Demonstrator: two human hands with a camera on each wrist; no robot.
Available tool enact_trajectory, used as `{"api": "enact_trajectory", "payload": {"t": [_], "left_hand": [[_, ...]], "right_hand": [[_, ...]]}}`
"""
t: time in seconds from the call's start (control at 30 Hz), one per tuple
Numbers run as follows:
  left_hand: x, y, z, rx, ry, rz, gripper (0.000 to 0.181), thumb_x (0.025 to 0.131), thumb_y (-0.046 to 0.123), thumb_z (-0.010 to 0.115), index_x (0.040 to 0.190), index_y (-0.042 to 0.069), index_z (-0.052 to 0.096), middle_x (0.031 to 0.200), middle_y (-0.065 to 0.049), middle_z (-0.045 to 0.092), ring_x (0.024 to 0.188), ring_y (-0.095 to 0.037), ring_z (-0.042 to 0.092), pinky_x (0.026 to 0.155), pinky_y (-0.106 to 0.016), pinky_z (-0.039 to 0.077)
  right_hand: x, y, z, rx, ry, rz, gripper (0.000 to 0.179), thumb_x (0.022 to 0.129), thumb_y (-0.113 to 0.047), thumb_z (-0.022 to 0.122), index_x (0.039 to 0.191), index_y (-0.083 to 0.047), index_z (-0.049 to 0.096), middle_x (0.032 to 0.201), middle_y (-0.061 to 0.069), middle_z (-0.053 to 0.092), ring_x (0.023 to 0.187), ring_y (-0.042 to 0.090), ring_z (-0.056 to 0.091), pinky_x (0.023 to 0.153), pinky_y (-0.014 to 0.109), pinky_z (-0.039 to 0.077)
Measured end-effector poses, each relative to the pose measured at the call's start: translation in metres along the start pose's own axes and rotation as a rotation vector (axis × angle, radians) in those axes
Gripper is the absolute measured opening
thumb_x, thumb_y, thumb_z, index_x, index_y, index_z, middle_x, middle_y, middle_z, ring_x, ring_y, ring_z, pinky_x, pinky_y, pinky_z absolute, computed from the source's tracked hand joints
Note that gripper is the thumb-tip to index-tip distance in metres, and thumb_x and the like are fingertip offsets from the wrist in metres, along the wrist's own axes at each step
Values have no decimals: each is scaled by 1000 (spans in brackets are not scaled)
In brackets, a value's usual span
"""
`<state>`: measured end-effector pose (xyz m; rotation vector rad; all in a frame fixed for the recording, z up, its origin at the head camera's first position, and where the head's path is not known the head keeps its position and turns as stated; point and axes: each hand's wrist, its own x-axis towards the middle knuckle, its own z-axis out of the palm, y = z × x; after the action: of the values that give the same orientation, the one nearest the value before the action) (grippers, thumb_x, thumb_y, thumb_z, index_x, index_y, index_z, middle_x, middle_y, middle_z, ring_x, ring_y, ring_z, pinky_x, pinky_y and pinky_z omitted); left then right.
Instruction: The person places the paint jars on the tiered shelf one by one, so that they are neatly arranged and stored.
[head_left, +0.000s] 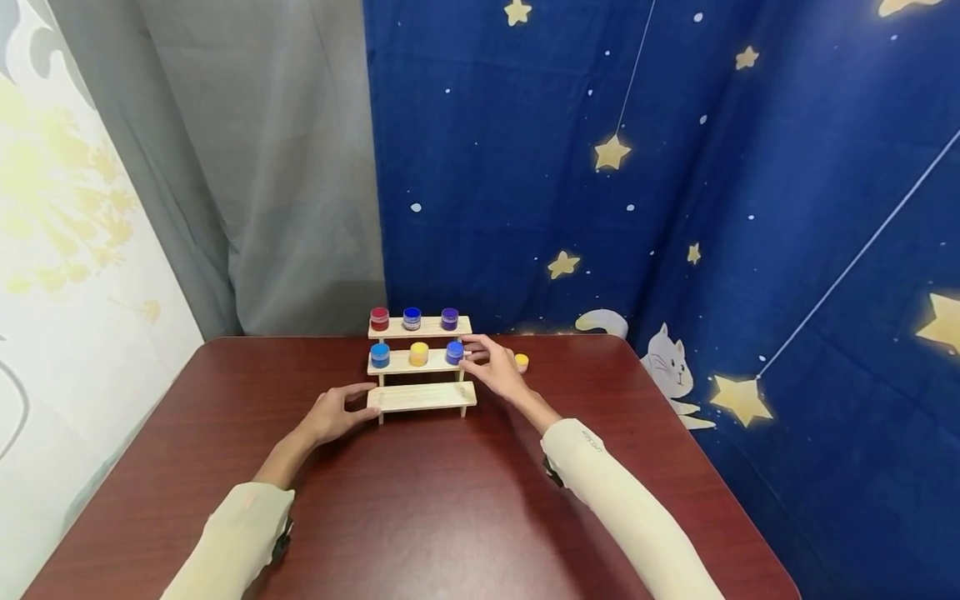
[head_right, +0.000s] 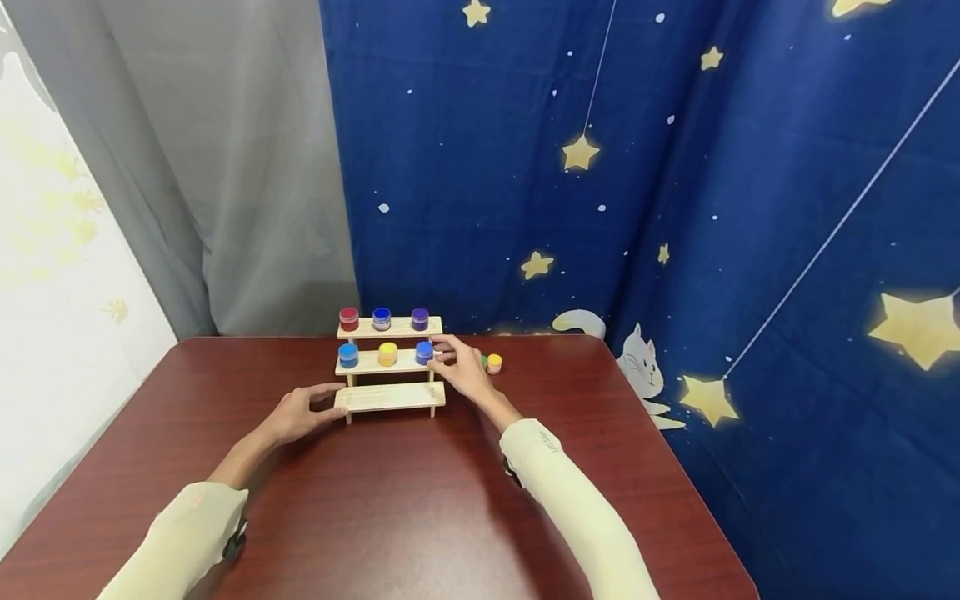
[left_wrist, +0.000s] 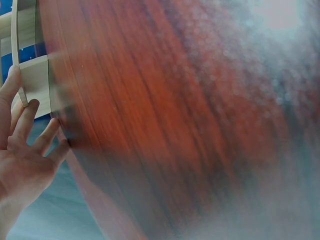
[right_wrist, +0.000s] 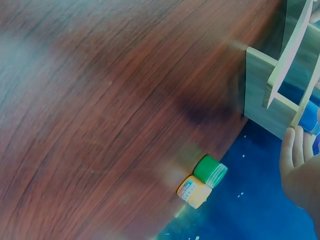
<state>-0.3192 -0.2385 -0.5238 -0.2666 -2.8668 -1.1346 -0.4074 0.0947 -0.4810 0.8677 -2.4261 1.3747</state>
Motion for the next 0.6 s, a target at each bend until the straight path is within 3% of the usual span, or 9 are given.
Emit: {"api": "enact_trajectory", "payload": {"t": [0.17, 0.6], "left_hand": [[0, 1, -1, -6, 1, -7, 60, 96, 36, 77, 145, 7, 60, 142, -29, 59, 132, -45, 55, 106, -62, 45], [-1, -1, 0, -1, 0, 0, 60, 96, 36, 77, 146, 8, 60, 142, -28, 59, 134, -45, 54, 106, -63, 45]], "right_hand": [[-1, 4, -7, -5, 4, 26, 49, 91, -5, 80, 136, 2, 62, 120, 25, 72, 97, 33, 75, 87, 46, 60], [-15, 32, -34, -80, 18, 120, 49, 86, -7, 85, 132, -6, 66, 119, 16, 74, 94, 32, 76, 85, 41, 60]]}}
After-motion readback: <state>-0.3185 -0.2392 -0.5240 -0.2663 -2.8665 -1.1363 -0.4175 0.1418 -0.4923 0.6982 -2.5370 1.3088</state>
